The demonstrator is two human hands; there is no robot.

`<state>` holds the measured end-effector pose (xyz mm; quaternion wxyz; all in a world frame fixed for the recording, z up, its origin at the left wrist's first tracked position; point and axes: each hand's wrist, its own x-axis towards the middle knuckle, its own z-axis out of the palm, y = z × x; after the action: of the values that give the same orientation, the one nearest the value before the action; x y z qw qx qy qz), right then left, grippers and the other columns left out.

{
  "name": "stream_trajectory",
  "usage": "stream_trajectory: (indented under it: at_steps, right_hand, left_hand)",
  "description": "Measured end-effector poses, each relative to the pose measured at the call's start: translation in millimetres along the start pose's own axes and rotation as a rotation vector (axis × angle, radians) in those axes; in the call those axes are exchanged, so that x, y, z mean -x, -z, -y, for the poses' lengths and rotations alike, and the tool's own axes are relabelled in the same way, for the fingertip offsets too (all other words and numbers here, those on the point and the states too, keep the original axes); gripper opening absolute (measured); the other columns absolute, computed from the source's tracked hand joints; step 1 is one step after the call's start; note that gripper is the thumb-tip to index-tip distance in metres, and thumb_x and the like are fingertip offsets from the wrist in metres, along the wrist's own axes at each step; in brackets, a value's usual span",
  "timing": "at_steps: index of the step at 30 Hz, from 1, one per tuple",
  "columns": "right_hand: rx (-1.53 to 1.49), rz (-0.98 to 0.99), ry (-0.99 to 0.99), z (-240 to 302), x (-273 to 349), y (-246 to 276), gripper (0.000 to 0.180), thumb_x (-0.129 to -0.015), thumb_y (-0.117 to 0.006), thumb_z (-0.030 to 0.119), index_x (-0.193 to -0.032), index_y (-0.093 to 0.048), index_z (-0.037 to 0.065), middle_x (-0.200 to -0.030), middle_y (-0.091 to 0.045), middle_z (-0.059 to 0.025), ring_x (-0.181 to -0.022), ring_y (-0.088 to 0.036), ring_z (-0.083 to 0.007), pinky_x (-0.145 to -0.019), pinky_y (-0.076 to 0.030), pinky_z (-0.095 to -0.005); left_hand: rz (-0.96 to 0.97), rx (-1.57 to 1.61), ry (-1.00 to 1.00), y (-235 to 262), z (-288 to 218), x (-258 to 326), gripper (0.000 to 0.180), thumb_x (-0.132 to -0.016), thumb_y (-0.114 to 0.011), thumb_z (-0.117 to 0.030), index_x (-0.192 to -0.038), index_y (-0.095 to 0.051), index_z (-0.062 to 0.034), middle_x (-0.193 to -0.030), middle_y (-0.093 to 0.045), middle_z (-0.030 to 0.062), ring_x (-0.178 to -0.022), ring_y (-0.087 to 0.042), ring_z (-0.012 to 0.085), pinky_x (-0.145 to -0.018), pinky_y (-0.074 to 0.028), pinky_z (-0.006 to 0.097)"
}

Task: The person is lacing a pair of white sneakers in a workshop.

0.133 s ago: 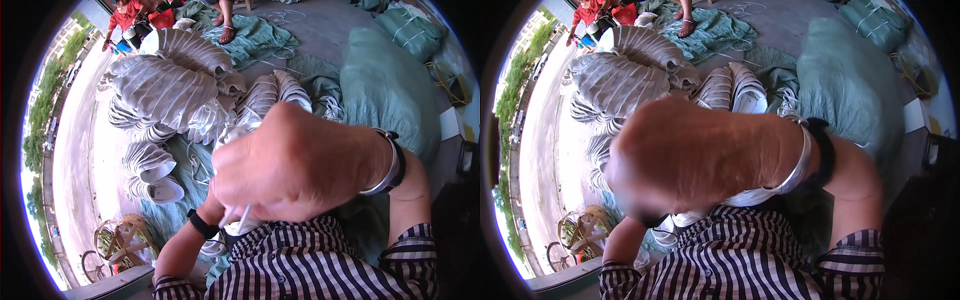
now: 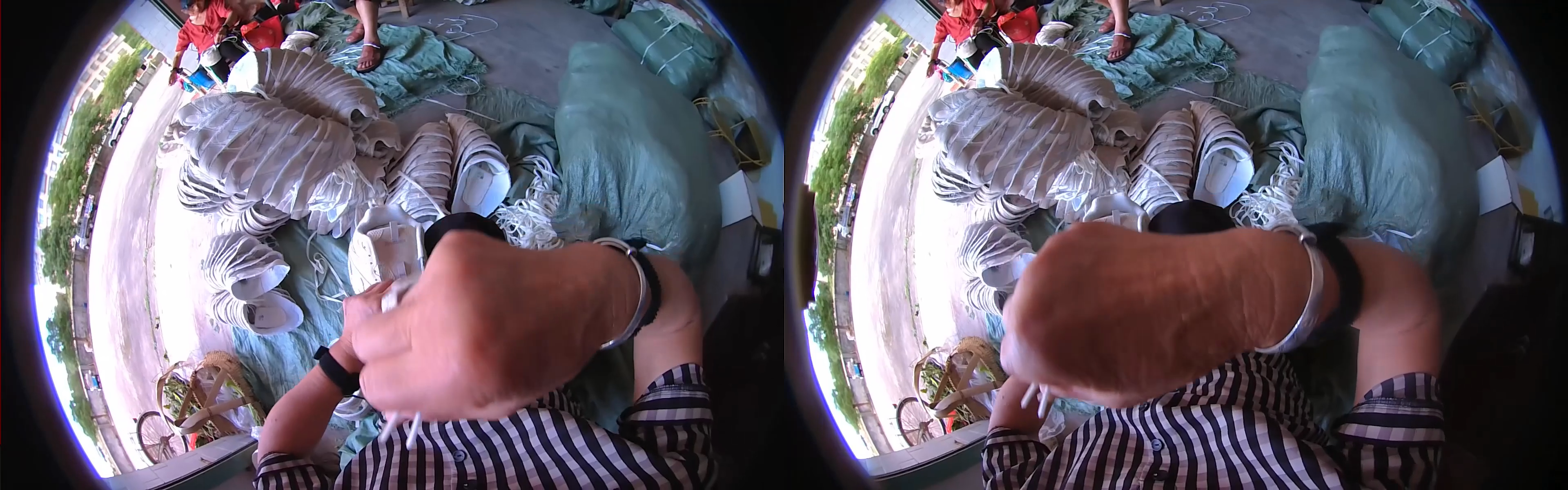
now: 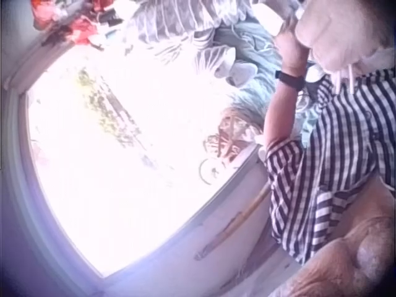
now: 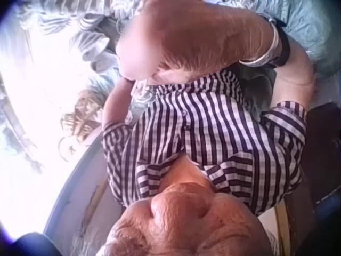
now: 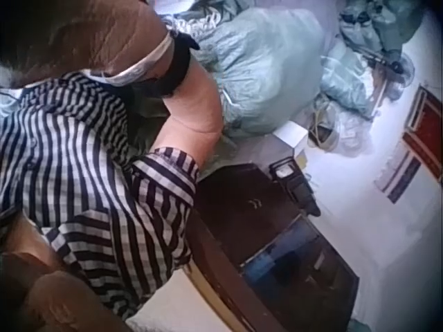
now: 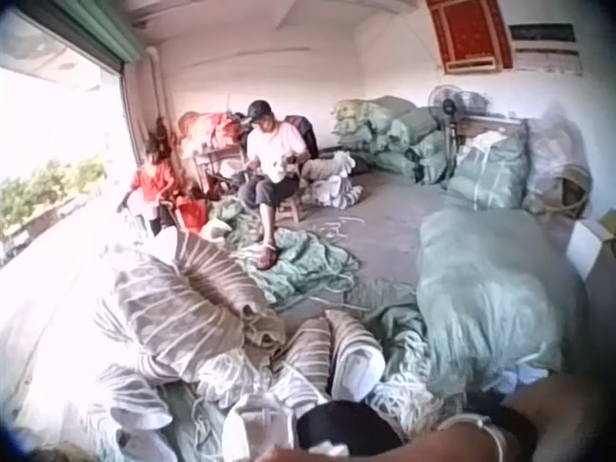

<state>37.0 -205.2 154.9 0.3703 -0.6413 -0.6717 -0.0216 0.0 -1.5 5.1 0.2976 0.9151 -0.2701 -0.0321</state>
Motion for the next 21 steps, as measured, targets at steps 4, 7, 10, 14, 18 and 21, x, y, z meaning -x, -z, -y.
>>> stream_trajectory:
  at_steps: [4, 7, 10, 14, 18, 21]
  right_hand:
    - [0.093, -0.114, 0.044, 10.3, 3.1, 0.1, 0.012, -0.08, -0.055, 0.014, -0.072, -0.051, 0.006, -0.079, -0.056, -0.0075, -0.064, -0.059, -0.0139, -0.044, -0.048, -0.026]
    - [0.126, -0.146, -0.198, 6.5, 21.2, 11.9, 0.007, -0.079, -0.058, 0.011, -0.081, -0.06, 0.005, -0.082, -0.057, -0.0078, -0.067, -0.06, -0.0153, -0.047, -0.049, -0.0253]
    - [-0.066, -0.525, -0.374, -27.4, 74.1, 6.1, 0.014, -0.086, -0.053, 0.007, -0.092, -0.064, 0.002, -0.087, -0.066, -0.0105, -0.064, -0.06, -0.0134, -0.055, -0.049, -0.0213]
    - [-1.396, -1.282, -0.756, -61.1, 187.5, 2.7, 0.022, -0.096, -0.047, 0.021, -0.104, -0.058, 0.004, -0.103, -0.065, -0.0118, -0.066, -0.057, -0.014, -0.061, -0.045, -0.0249]
    - [-1.311, -1.902, -0.866, -82.2, 322.9, -24.3, 0.021, -0.092, -0.051, 0.02, -0.103, -0.056, 0.003, -0.093, -0.06, -0.0095, -0.065, -0.052, -0.0159, -0.064, -0.041, -0.0276]
    - [-1.353, -1.659, -0.664, -40.8, 534.7, -7.2, 0.018, -0.085, -0.054, 0.01, -0.101, -0.056, 0.003, -0.074, -0.051, -0.002, -0.055, -0.044, -0.0124, -0.057, -0.038, -0.025]
  left_hand:
    - [-0.027, 0.062, 0.047, -2.4, -5.2, 0.6, 0.043, -0.07, -0.067, -0.026, -0.111, -0.061, -0.0139, -0.091, -0.057, 0.0062, -0.085, -0.057, 0.0231, -0.075, -0.049, 0.031]
    - [-0.343, 0.505, 0.116, -1.9, -3.6, 20.5, 0.017, -0.095, -0.042, -0.015, -0.103, -0.052, -0.0036, -0.093, -0.056, 0.0046, -0.083, -0.056, 0.0143, -0.079, -0.048, 0.034]
    - [-0.564, 1.303, 0.382, 28.6, 16.6, 27.1, 0.017, -0.097, -0.039, -0.019, -0.095, -0.05, -0.0068, -0.079, -0.053, 0.0024, -0.069, -0.054, 0.0155, -0.076, -0.048, 0.033]
    - [-0.832, 1.696, 0.457, 76.9, 90.0, 66.3, 0.019, -0.098, -0.039, -0.019, -0.085, -0.049, -0.0089, -0.066, -0.046, -0.0018, -0.059, -0.047, 0.0122, -0.063, -0.046, 0.029]
    - [-1.137, 1.653, 0.653, 110.5, 184.2, 142.3, 0.023, -0.096, -0.044, -0.019, -0.075, -0.046, -0.0096, -0.062, -0.043, -0.0024, -0.054, -0.042, 0.0081, -0.05, -0.04, 0.021]
    - [-1.148, 1.608, 0.775, 159.1, 237.6, 198.4, 0.029, -0.098, -0.043, -0.025, -0.071, -0.044, -0.0129, -0.055, -0.037, -0.0055, -0.043, -0.03, 0.0055, -0.038, -0.026, 0.021]
